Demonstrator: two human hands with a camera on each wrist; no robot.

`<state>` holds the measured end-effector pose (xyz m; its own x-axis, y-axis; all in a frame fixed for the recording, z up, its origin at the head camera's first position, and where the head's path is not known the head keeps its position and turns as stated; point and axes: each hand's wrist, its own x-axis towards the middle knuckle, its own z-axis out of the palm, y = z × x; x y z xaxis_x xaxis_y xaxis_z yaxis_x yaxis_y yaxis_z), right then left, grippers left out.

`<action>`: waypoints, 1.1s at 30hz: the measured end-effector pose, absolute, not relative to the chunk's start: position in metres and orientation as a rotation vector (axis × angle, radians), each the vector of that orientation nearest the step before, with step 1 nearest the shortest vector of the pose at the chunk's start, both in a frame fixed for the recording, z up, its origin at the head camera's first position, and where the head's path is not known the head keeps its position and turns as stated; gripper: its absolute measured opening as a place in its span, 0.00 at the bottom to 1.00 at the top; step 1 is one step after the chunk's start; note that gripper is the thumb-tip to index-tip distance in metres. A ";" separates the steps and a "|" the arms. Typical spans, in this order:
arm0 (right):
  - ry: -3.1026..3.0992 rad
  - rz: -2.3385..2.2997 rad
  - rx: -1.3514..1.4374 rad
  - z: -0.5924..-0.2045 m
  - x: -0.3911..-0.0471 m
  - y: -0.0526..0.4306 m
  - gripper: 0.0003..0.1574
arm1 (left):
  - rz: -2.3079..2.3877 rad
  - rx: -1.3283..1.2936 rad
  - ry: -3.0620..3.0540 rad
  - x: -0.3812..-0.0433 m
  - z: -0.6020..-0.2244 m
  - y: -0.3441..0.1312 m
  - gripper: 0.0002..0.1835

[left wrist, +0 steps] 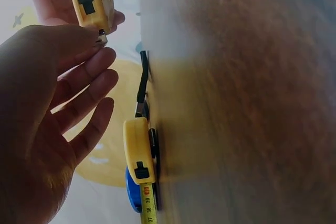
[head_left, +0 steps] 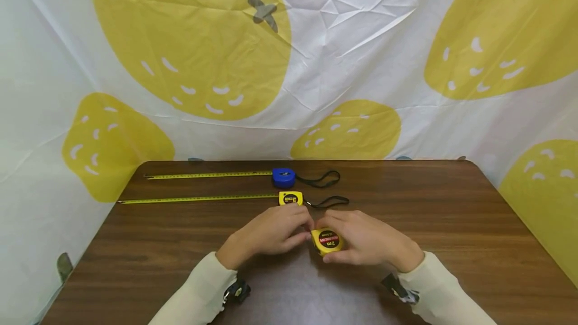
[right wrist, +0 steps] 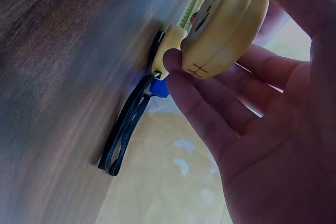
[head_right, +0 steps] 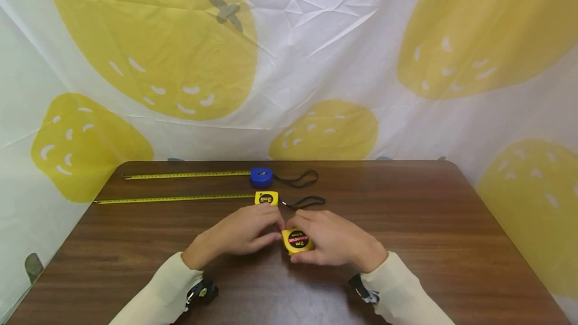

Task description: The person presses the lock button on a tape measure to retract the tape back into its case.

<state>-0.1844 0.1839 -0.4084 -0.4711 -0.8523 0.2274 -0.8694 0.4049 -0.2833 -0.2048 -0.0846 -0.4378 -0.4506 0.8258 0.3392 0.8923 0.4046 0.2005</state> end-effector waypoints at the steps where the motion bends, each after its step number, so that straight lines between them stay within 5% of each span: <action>1: -2.599 0.575 1.592 -0.409 -0.184 0.184 0.31 | -0.528 -1.532 -2.472 -0.205 -0.438 -0.084 0.06; 33: -2.851 0.467 1.521 -0.419 -0.187 0.186 0.35 | -0.605 -1.436 -2.522 -0.212 -0.432 -0.099 0.07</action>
